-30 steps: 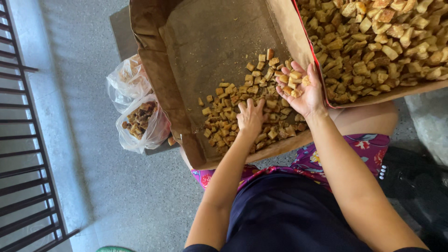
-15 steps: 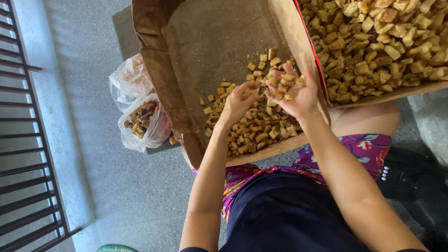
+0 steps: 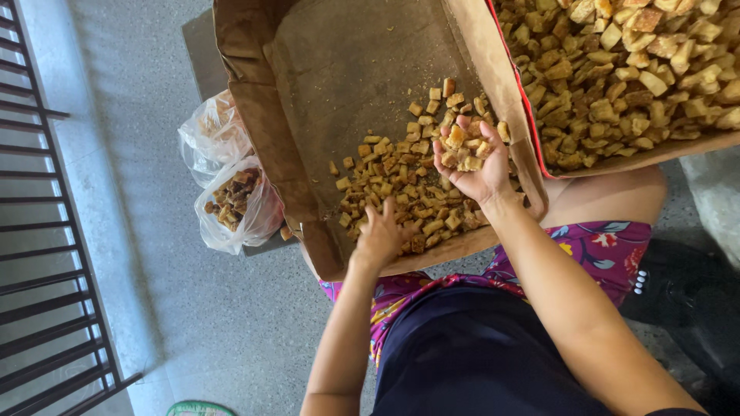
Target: The person sits on the floor and sorts small, cubed food items from a cardboard tray into a plastic bag. They use both hands to pick up the pieces, separate them, and transfer them into the bag, occasionally breaking larger pieces into smaller ones.
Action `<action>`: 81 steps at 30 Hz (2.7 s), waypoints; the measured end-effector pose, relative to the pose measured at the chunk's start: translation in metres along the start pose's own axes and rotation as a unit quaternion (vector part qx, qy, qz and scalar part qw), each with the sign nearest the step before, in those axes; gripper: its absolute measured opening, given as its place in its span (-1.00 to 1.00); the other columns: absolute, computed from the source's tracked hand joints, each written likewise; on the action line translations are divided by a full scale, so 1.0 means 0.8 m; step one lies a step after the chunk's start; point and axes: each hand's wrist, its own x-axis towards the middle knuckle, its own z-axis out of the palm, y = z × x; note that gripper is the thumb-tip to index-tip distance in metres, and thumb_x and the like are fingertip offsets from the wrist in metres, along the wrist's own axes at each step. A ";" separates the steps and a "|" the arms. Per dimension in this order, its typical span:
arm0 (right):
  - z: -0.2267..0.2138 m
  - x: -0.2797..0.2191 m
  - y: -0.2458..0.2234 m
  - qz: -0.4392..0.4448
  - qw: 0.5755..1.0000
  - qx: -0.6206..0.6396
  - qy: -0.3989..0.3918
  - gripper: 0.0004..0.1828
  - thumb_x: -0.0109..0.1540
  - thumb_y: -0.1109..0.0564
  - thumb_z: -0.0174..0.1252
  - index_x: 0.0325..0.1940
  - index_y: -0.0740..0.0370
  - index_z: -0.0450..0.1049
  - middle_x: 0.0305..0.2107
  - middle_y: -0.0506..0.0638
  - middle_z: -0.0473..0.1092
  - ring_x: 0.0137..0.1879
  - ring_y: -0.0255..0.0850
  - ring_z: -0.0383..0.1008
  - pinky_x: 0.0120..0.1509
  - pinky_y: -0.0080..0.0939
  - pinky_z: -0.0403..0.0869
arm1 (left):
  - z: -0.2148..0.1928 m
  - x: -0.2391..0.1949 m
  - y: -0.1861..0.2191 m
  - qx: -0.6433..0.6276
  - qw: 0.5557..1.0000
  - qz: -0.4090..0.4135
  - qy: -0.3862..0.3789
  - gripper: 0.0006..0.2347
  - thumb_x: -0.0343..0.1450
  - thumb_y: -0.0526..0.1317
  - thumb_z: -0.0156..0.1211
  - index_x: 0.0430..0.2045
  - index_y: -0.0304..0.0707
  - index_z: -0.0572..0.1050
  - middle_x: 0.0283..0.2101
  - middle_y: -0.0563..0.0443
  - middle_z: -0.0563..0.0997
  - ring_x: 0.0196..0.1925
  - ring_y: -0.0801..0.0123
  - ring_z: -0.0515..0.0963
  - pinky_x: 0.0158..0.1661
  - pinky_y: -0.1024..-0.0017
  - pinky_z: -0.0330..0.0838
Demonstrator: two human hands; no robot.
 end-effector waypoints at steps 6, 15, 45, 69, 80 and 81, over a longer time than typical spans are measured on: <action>-0.005 0.000 0.007 -0.029 0.999 -0.044 -0.002 -0.64 0.40 -0.16 0.08 0.14 0.06 0.53 0.12 0.08 0.45 0.26 0.09 0.43 0.35 0.23 0.44 | 0.092 0.033 0.049 0.145 0.983 0.095 0.062 -0.16 0.27 0.27 0.29 0.41 0.09 0.01 0.49 -0.30 -0.20 0.35 -0.62 0.00 -0.07 -0.33 0.46; -0.024 0.006 -0.010 -0.043 0.999 -0.008 0.002 -0.59 0.42 -0.21 -0.02 0.16 0.03 0.51 0.17 0.09 0.42 0.37 0.14 0.37 0.48 0.27 0.36 | 0.101 0.066 -0.004 0.037 0.983 0.099 0.151 -0.38 0.29 -0.20 0.38 0.26 0.09 0.25 0.28 -0.37 0.12 0.19 -0.33 0.32 -0.15 0.05 0.61; -0.016 -0.001 0.005 -0.037 0.998 -0.039 0.029 -0.62 0.41 -0.21 0.02 0.10 0.04 0.50 0.17 0.10 0.39 0.23 0.09 0.41 0.33 0.36 0.46 | -0.063 0.081 -0.045 -0.109 0.990 -0.015 0.088 -0.46 0.44 -0.05 0.21 0.36 0.06 0.22 0.37 -0.35 0.22 0.35 -0.25 0.32 0.22 -0.14 0.40; -0.007 0.000 0.009 -0.027 0.991 -0.069 0.111 -0.54 0.24 -0.22 0.01 0.14 -0.06 0.46 0.18 0.11 0.40 0.29 0.15 0.40 0.35 0.55 0.32 | -0.102 0.055 0.044 -0.300 0.918 0.240 0.104 -0.74 0.47 -0.07 0.16 -0.11 -0.24 0.58 -0.08 -0.14 0.63 -0.20 0.35 0.65 -0.25 0.36 0.66; -0.050 0.006 0.001 -0.029 0.998 0.040 -0.042 -0.52 0.43 -0.26 0.02 0.16 0.14 0.49 0.10 0.12 0.41 0.16 0.10 0.48 0.21 0.21 0.56 | -0.082 0.079 0.114 -0.236 0.905 0.353 0.016 -0.67 0.45 -0.26 0.09 0.13 -0.06 0.50 0.36 -0.14 0.32 0.30 0.07 0.40 0.16 0.03 0.42; -0.035 0.003 0.002 -0.048 0.999 -0.006 -0.010 -0.54 0.36 -0.26 0.05 0.11 0.08 0.52 0.09 0.08 0.41 0.18 0.10 0.47 0.22 0.24 0.54 | -0.084 0.079 0.102 -0.264 0.903 0.338 0.031 -0.68 0.48 -0.27 0.04 0.15 -0.07 0.49 0.37 -0.13 0.31 0.31 0.09 0.39 0.17 0.06 0.45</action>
